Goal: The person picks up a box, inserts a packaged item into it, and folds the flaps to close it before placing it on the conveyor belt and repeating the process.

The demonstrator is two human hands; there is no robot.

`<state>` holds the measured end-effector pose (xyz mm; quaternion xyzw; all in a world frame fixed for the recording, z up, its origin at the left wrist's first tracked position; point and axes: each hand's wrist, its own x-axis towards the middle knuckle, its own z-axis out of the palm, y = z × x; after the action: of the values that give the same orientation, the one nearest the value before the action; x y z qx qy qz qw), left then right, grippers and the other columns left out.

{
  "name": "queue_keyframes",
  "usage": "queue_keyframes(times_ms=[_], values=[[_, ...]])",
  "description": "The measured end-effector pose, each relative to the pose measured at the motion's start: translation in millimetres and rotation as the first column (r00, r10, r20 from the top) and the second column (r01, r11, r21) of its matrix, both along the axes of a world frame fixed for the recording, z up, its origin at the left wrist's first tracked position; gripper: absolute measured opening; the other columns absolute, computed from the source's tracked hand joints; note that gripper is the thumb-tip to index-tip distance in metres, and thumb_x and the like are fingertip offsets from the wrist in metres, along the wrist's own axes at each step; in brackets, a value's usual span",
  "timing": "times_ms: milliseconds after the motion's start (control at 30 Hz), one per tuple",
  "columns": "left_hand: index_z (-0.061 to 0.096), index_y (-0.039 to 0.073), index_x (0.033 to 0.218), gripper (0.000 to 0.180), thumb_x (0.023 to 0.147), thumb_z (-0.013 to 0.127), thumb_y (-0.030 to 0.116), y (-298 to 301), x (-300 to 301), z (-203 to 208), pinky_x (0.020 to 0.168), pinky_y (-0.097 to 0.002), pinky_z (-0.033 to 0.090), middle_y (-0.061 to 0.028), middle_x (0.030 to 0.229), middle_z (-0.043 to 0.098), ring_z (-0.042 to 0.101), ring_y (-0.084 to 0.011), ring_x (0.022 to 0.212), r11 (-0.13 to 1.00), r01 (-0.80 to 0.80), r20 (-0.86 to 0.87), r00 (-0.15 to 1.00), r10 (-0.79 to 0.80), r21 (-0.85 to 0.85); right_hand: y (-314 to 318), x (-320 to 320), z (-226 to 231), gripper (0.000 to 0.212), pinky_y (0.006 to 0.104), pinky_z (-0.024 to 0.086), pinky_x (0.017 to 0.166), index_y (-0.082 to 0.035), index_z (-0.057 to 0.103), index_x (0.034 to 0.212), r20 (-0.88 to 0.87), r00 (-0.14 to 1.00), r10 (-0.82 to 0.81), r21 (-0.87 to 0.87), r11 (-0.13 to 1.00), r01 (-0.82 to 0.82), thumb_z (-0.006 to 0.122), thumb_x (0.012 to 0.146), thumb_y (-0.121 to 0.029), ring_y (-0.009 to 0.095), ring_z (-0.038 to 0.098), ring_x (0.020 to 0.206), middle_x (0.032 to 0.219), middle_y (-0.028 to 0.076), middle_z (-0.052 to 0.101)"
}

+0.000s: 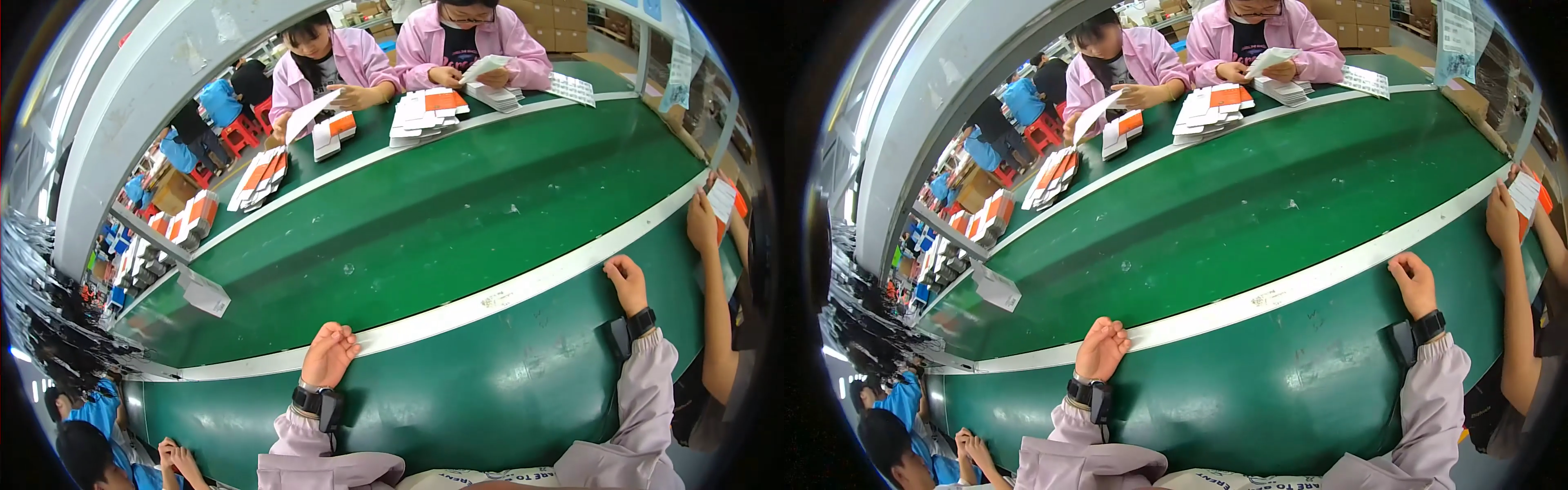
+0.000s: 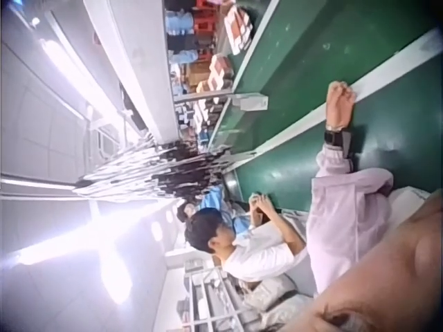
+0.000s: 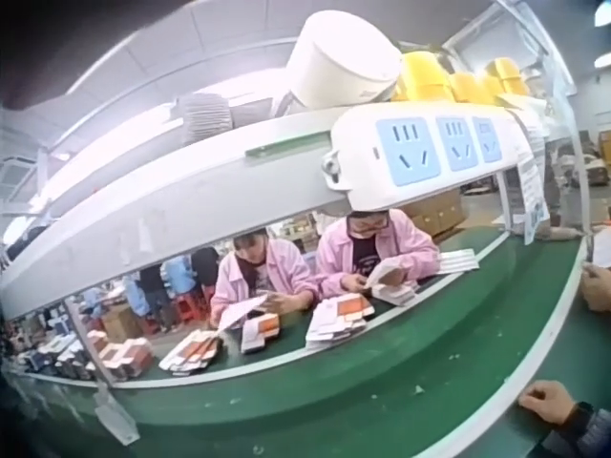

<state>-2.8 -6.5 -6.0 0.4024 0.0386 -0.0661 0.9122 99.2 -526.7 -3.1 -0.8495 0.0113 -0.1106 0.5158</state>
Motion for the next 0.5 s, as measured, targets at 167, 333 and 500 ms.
queue_keyframes(times_ms=[167,333,500], values=[[0.049,0.007,0.093,0.013,0.085,0.045,0.015,1.4,-5.9,5.5,0.075,-0.0322,0.044,-0.0058,0.089,0.050,0.049,-0.0175,0.084,0.999,-0.042,-0.043,0.998,0.042,-0.013,8.2,1.0,-2.0,0.008,0.0181,0.038,0.060,-0.002,0.054,0.078,0.016,0.999,0.034,0.059,0.998,-0.035,0.054,0.079,-0.009,0.005,0.047,0.064,0.070,-0.002,0.053],[0.048,0.007,0.094,0.015,0.086,0.043,0.019,-2.0,-1.1,6.4,0.075,-0.0316,0.044,-0.0066,0.090,0.050,0.049,-0.0181,0.085,0.999,-0.036,-0.041,0.998,0.037,0.017,4.5,1.4,1.2,0.007,0.0180,0.038,0.061,-0.002,0.053,0.078,-0.010,1.000,0.020,0.028,0.999,-0.019,0.053,0.080,-0.009,0.005,0.047,0.065,0.071,-0.002,0.053],[0.048,0.006,0.094,0.016,0.086,0.042,0.019,2.5,-5.0,4.9,0.076,-0.0320,0.044,-0.0069,0.090,0.050,0.049,-0.0183,0.085,0.999,-0.028,-0.032,0.999,0.029,0.026,7.4,-5.4,-1.1,0.007,0.0180,0.039,0.062,-0.001,0.053,0.078,-0.011,1.000,0.017,0.046,0.999,-0.016,0.053,0.079,-0.008,0.005,0.048,0.066,0.071,-0.002,0.053]])
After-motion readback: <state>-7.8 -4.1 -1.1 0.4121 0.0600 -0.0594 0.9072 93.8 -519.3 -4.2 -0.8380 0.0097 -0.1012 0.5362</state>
